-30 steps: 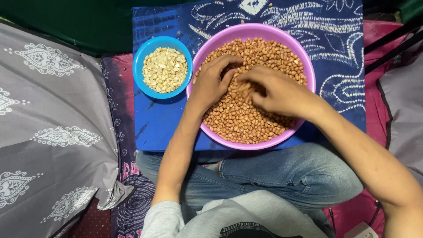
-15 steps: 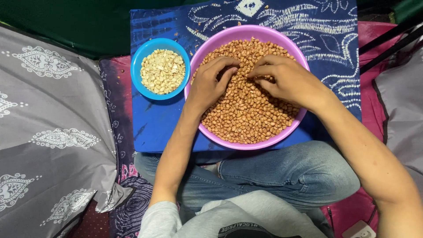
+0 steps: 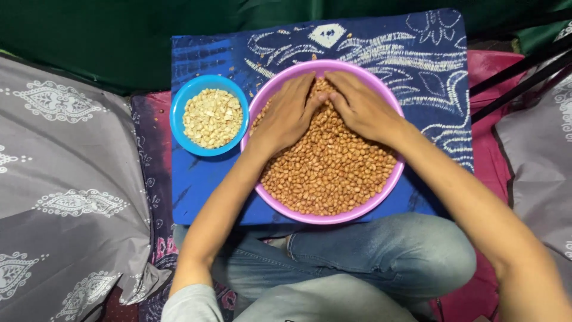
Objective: Manually peeling and sorting nuts from a large bowl into a smaller bowl while sitting on the floor.
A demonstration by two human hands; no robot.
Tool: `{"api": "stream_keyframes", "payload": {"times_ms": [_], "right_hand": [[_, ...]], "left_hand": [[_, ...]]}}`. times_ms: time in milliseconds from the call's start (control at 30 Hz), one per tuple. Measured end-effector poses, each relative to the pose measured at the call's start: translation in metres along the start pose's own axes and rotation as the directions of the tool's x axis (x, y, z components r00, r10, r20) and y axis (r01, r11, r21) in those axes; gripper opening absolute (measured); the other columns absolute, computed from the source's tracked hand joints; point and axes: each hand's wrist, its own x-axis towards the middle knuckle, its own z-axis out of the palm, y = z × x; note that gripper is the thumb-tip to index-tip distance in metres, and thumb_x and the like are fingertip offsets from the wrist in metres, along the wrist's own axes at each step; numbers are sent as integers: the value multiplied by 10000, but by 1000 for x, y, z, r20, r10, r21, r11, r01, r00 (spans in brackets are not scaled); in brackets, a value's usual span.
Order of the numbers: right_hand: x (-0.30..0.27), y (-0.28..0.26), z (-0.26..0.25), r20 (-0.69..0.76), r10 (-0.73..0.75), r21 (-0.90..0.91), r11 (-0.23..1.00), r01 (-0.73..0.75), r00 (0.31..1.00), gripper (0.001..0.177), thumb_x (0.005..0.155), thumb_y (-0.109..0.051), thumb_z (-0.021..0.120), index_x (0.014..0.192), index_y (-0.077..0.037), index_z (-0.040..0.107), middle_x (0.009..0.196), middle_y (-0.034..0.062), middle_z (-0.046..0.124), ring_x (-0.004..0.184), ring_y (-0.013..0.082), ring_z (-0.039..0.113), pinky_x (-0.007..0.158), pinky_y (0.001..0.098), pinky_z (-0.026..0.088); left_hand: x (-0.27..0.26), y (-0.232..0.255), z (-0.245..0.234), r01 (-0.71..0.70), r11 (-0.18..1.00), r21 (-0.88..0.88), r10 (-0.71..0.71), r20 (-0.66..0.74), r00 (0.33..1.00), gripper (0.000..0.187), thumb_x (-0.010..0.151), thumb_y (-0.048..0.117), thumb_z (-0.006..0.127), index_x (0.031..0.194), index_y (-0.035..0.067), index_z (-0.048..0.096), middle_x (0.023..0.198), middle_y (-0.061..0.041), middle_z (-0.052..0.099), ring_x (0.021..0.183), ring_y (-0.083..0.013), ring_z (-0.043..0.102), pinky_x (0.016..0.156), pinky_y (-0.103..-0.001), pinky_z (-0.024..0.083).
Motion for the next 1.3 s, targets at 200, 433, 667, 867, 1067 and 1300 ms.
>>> {"api": "stream_keyframes", "payload": {"times_ms": [200,433,667,867,1067,1300], "right_hand": [[13,8,8,25,-2,90,996,0,1000,472,1047,-197,395,1446,27,511,1402,283,544,1353,466,493,1126,571,381],[10,10,11,27,91,306,947,-95,995,443,1053,-258,404,1390,-29,578,1310,231,610,1291,441,549,1091,585,399],[-10,-29,1,-38,2,389,921,14,999,390,982,-148,414,1281,-33,636,1220,239,634,1223,439,586,1056,579,440],[-40,-57,-6,-17,-211,177,961,211,977,328,952,-35,481,1217,59,649,1168,239,628,1145,425,629,991,537,510],[-53,-43,10,32,-366,-88,926,367,930,228,922,-6,581,1118,1,697,1171,182,654,1152,376,643,986,448,537],[-52,-28,16,53,-339,-320,885,337,939,309,911,16,565,1161,-48,734,1214,134,683,1169,320,645,954,397,557]], "left_hand": [[6,3,0,30,998,58,-33,54,998,732,1105,564,274,1453,-45,482,1425,-262,552,1391,-419,487,1167,-509,347],[6,-1,6,47,998,-42,-47,1,999,649,1112,564,236,1333,58,578,1173,-213,672,1201,-427,621,1028,-548,458],[-15,-2,18,-52,915,-401,-72,-288,955,492,1140,359,376,1076,36,741,1032,-196,743,1104,-404,692,991,-519,509],[-49,18,14,-158,941,-298,23,-411,911,232,1082,215,593,976,134,783,961,-43,780,978,-262,745,882,-386,562],[-77,41,23,-199,951,-236,76,-446,892,156,1055,113,605,1128,86,740,1112,-103,759,1082,-324,719,925,-427,565],[-83,64,30,-129,939,-320,29,-298,954,459,1173,245,267,1497,-53,396,1458,-342,499,1371,-528,469,1155,-646,379]]}}
